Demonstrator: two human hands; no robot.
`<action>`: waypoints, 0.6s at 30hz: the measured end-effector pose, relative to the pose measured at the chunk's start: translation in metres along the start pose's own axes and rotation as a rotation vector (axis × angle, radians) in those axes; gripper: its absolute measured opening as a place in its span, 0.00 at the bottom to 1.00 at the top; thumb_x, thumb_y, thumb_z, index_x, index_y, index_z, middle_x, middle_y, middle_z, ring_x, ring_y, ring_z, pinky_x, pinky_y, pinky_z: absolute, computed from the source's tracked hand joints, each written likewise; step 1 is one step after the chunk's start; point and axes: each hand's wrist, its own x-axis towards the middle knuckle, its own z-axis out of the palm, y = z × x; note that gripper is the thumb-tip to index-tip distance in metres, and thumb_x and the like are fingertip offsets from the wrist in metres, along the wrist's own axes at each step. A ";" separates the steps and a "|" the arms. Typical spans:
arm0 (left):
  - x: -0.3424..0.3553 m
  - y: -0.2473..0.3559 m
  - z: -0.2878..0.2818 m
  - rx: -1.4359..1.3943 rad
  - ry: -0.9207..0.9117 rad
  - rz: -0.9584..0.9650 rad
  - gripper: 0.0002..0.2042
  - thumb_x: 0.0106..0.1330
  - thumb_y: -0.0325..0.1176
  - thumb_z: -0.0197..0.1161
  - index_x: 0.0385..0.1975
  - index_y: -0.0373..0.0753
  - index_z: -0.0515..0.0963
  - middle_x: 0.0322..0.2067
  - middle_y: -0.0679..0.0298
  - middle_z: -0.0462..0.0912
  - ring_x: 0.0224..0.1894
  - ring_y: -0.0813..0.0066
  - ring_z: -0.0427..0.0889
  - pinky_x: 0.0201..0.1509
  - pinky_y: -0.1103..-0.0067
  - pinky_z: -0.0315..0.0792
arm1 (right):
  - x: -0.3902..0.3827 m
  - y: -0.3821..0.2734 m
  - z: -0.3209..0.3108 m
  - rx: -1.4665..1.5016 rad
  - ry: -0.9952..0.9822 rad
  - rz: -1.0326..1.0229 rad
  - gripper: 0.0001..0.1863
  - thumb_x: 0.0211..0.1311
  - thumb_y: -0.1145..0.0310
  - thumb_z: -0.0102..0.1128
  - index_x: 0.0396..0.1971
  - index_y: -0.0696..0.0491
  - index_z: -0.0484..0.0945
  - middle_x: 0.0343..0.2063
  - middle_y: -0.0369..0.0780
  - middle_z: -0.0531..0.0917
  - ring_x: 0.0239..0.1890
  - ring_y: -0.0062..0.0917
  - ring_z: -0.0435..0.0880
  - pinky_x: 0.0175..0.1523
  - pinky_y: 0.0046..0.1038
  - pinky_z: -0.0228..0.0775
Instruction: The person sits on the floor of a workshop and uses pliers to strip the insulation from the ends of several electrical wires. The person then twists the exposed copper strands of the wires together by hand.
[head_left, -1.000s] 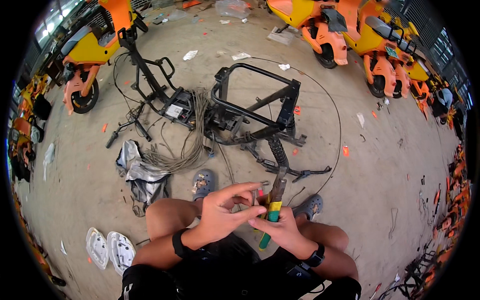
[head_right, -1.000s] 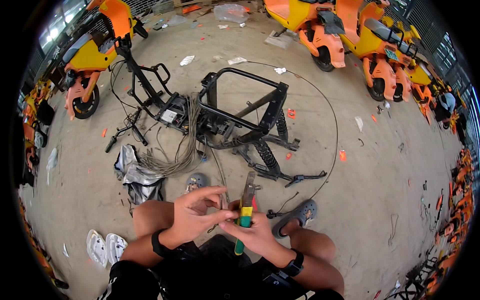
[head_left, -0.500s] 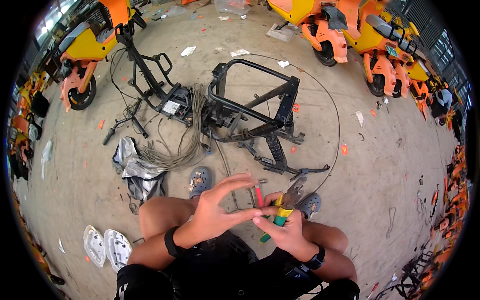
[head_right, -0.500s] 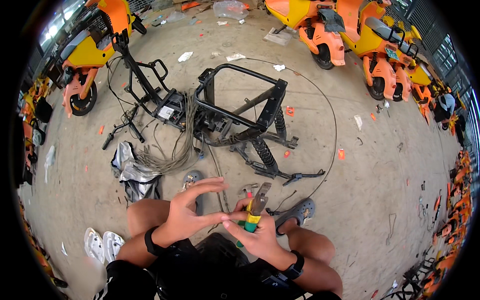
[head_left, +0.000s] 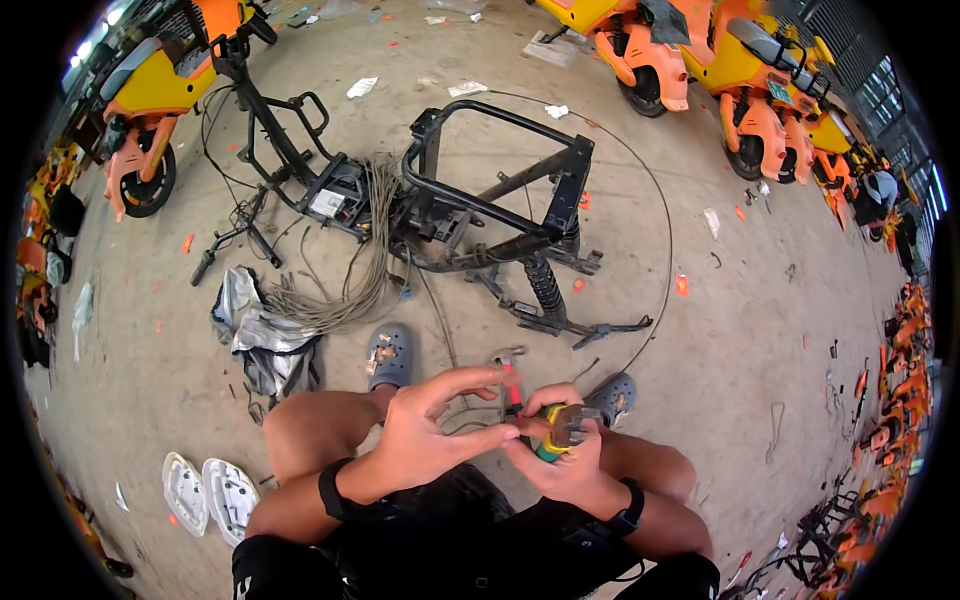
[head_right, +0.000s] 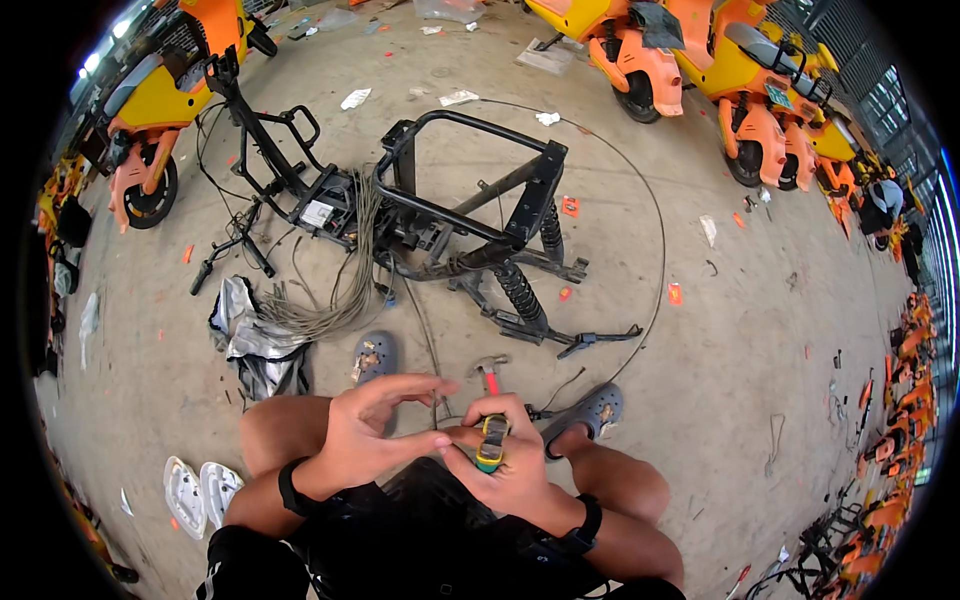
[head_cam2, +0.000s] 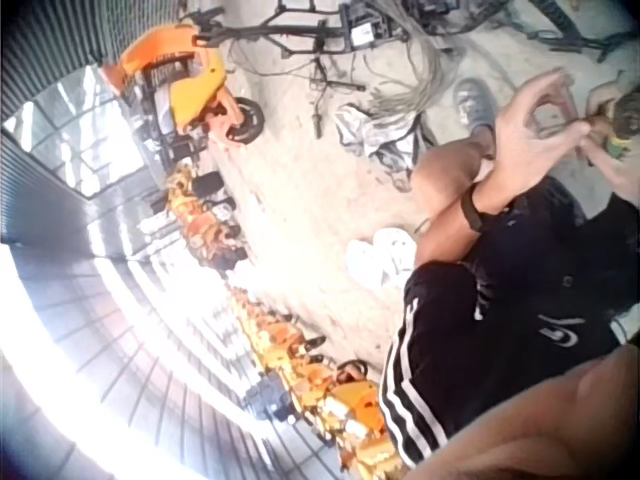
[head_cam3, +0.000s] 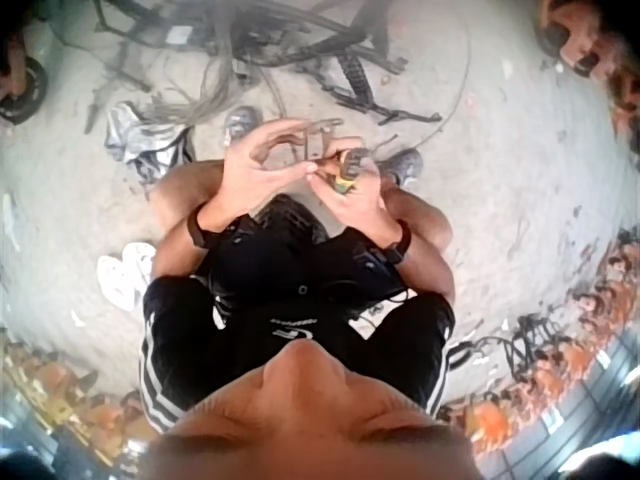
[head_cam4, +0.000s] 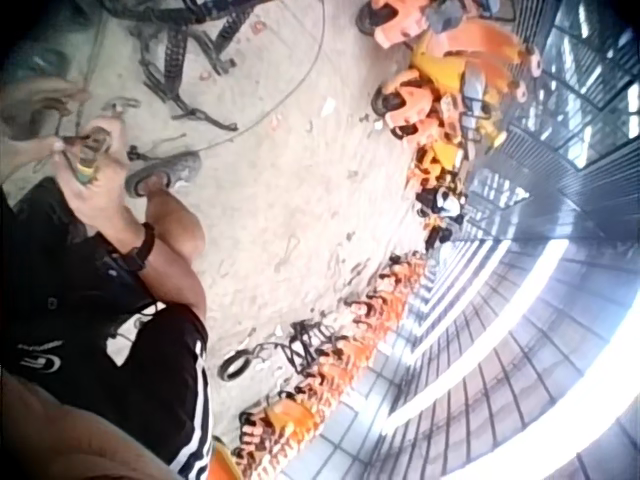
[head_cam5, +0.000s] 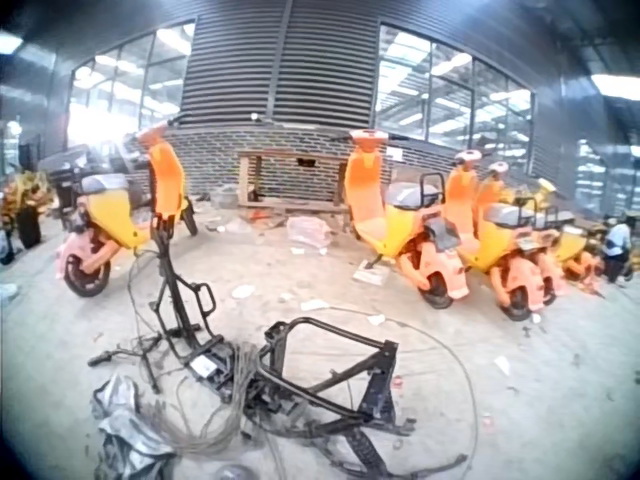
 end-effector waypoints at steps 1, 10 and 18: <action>0.000 0.001 -0.001 0.019 0.001 -0.001 0.26 0.55 0.18 0.74 0.55 0.27 0.75 0.52 0.51 0.83 0.56 0.65 0.82 0.57 0.72 0.75 | 0.001 0.000 -0.001 -0.014 -0.015 0.005 0.08 0.51 0.75 0.75 0.32 0.56 0.88 0.39 0.38 0.75 0.34 0.25 0.78 0.40 0.26 0.71; 0.000 0.011 -0.013 0.208 -0.050 0.112 0.20 0.55 0.20 0.74 0.49 0.30 0.81 0.45 0.52 0.87 0.43 0.66 0.87 0.50 0.75 0.81 | 0.009 0.009 -0.019 -0.187 -0.070 -0.102 0.14 0.37 0.73 0.69 0.30 0.58 0.84 0.47 0.42 0.77 0.40 0.36 0.76 0.45 0.34 0.70; -0.001 0.012 -0.016 0.283 -0.099 0.166 0.14 0.55 0.15 0.71 0.43 0.28 0.83 0.39 0.51 0.88 0.38 0.61 0.89 0.42 0.76 0.82 | 0.010 0.002 -0.025 -0.382 -0.162 -0.143 0.13 0.31 0.69 0.69 0.23 0.56 0.84 0.58 0.42 0.74 0.46 0.37 0.73 0.51 0.40 0.61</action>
